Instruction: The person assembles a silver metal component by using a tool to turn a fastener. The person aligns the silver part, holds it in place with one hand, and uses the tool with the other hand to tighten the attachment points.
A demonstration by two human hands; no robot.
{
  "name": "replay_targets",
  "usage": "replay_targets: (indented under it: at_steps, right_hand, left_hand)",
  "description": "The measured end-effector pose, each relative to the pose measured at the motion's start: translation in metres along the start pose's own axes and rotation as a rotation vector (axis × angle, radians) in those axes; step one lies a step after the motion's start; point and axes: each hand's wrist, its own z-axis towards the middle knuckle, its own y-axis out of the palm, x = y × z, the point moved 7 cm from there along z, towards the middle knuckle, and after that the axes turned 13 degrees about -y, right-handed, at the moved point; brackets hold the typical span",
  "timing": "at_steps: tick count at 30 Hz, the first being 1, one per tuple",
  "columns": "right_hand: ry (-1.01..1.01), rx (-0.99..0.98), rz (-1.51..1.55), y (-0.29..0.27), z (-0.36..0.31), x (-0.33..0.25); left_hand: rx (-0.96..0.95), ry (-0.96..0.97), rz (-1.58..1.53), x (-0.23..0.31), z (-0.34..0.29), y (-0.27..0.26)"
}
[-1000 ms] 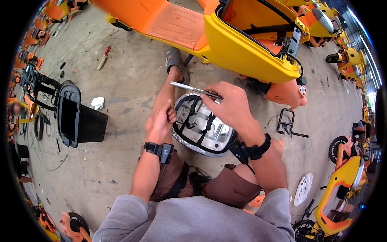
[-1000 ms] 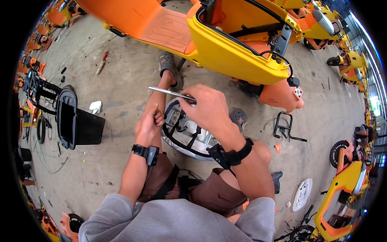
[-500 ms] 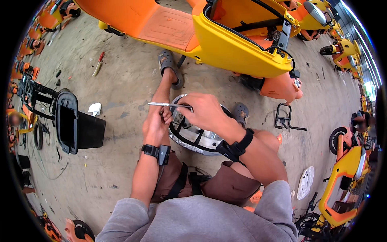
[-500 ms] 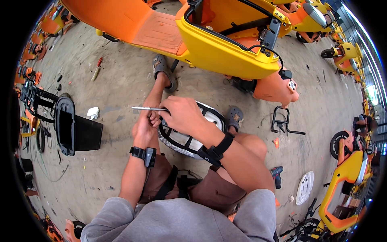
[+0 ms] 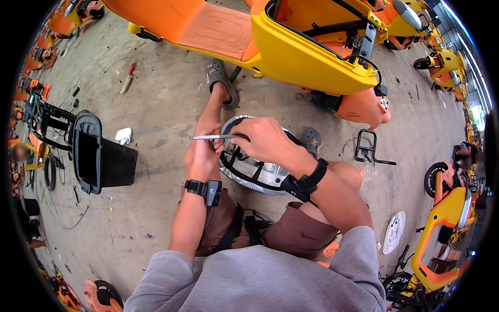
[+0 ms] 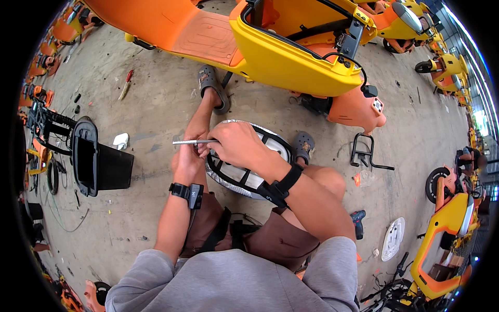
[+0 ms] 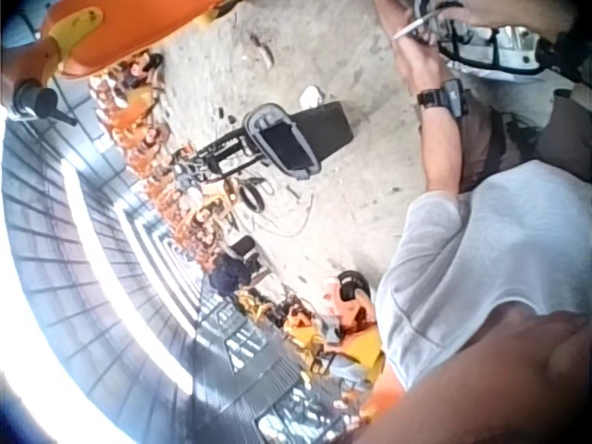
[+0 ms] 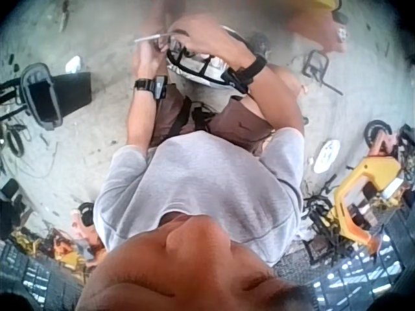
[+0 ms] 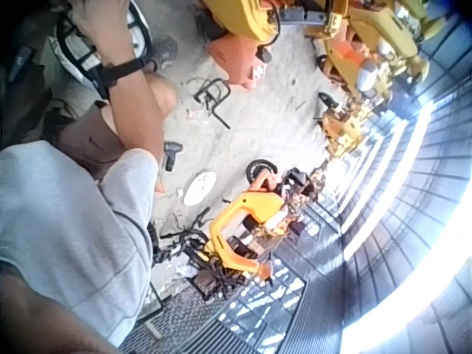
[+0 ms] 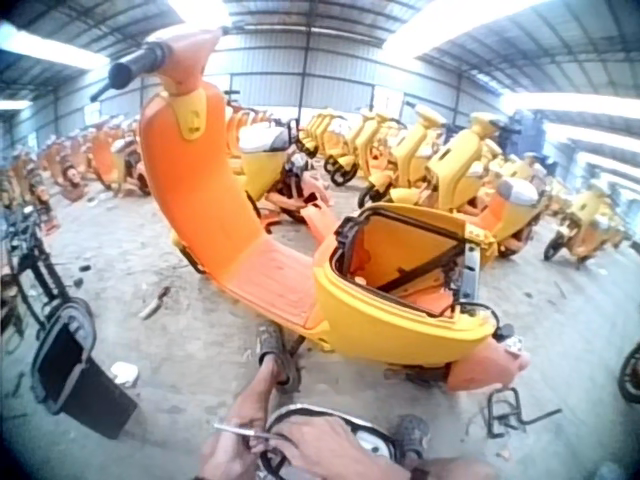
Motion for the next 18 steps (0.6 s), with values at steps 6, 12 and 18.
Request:
replay_targets:
  at_steps: [6, 12, 18]
  right_hand:
    - [0.005, 0.03, 0.0, -0.004, -0.001, 0.001]
    - [-0.025, 0.021, 0.026, -0.002, 0.0, -0.002]
    - [-0.029, 0.054, 0.033, 0.0, -0.002, -0.001]
  left_hand:
    - [0.03, -0.009, 0.031, -0.004, 0.001, 0.001]
    - [-0.043, -0.023, -0.042, -0.003, 0.012, -0.014]
    - [-0.043, -0.054, -0.037, -0.006, 0.014, -0.021]
